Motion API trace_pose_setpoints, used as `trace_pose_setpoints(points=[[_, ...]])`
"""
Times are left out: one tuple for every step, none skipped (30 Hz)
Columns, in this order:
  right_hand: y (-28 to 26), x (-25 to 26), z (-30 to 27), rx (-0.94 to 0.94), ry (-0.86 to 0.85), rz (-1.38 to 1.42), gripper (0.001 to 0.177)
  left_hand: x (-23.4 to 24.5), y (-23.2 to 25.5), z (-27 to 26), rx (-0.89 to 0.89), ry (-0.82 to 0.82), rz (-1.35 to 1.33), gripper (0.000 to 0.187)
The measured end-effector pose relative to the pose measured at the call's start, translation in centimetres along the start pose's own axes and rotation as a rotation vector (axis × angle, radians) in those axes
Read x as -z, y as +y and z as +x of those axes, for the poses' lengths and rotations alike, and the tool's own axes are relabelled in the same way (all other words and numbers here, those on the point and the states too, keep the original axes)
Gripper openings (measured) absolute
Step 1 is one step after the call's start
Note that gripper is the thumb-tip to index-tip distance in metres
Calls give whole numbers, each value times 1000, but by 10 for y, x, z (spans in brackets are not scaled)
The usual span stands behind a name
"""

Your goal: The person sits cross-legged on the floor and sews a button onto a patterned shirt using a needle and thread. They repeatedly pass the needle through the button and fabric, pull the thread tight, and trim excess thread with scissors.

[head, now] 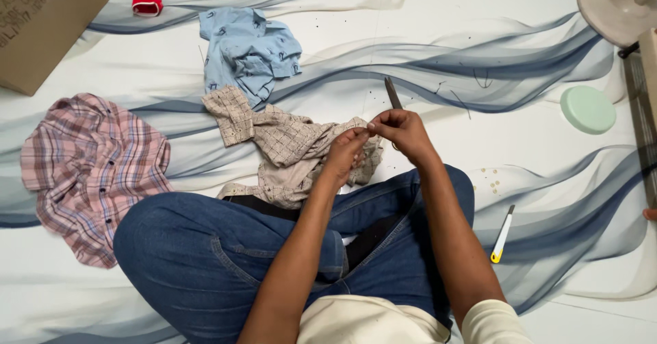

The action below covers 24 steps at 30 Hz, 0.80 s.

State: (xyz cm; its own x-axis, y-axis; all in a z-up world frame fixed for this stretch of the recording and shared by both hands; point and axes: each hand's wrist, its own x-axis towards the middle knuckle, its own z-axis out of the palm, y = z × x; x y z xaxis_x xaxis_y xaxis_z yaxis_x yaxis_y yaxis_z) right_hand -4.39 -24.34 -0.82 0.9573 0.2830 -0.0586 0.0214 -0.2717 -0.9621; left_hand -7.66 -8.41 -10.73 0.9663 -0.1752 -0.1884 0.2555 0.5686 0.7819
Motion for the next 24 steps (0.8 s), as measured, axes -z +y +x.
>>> trace_pose_setpoints(points=[[11, -4, 3, 70, -1, 155, 16, 1, -3, -1, -7, -26, -74, 12], [22, -8, 5, 52, 20, 245, 16, 1, -5, -2, -2, -35, -93, 12], [33, -16, 6, 35, 40, 336, 16, 3, -7, -3, 2, -44, -113, 13], [43, -23, 6, 20, 60, 426, 16, 5, -7, -4, 6, -53, -133, 14], [52, -29, 5, 1, 100, 484, 17, 7, -8, -4, 29, -14, -48, 13], [60, -35, 3, -17, 140, 541, 19, 8, -8, -4, 53, 25, 37, 12], [67, -39, 1, -36, 180, 598, 20, 10, -8, -4, 76, 64, 122, 11], [72, -40, 0, -43, 229, 627, 21, 11, -7, -4, -64, 88, 250, 12], [76, -41, 0, -51, 278, 656, 21, 13, -5, -2, -206, 109, 376, 14], [79, -39, -1, -61, 330, 683, 22, 14, -3, -1, -347, 127, 499, 16], [81, -36, -1, -69, 356, 695, 22, 16, -1, 0, -360, 216, 657, 19], [82, -33, -1, -80, 374, 708, 23, 21, 2, -3, -371, 313, 816, 23], [82, -29, -3, -91, 392, 721, 23, 26, 5, -5, -380, 411, 974, 28], [80, -25, -6, -104, 386, 752, 23, 30, 8, -6, -434, 399, 1068, 32], [77, -18, -11, -118, 379, 784, 23, 34, 10, -6, -487, 384, 1161, 37], [72, -10, -19, -132, 379, 816, 24, 37, 11, -6, -539, 359, 1255, 42], [68, -2, -29, -118, 331, 836, 21, 40, 12, -5, -554, 360, 1251, 43], [62, 10, -44, -103, 290, 851, 18, 41, 10, -3, -569, 355, 1241, 43], [57, 20, -59, -87, 248, 865, 15, 41, 7, 1, -584, 349, 1231, 44], [52, 30, -78, -110, 268, 766, 16, 40, 1, 4, -596, 364, 1249, 42], [48, 41, -99, -134, 285, 667, 17, 39, -5, 10, -608, 380, 1268, 40], [44, 47, -118, -158, 306, 572, 19, 38, -10, 15, -621, 389, 1290, 38], [42, 49, -135, -181, 354, 440, 18, 39, -15, 18, -600, 373, 1294, 36], [40, 51, -151, -203, 401, 305, 18, 40, -20, 22, -583, 356, 1296, 35]])
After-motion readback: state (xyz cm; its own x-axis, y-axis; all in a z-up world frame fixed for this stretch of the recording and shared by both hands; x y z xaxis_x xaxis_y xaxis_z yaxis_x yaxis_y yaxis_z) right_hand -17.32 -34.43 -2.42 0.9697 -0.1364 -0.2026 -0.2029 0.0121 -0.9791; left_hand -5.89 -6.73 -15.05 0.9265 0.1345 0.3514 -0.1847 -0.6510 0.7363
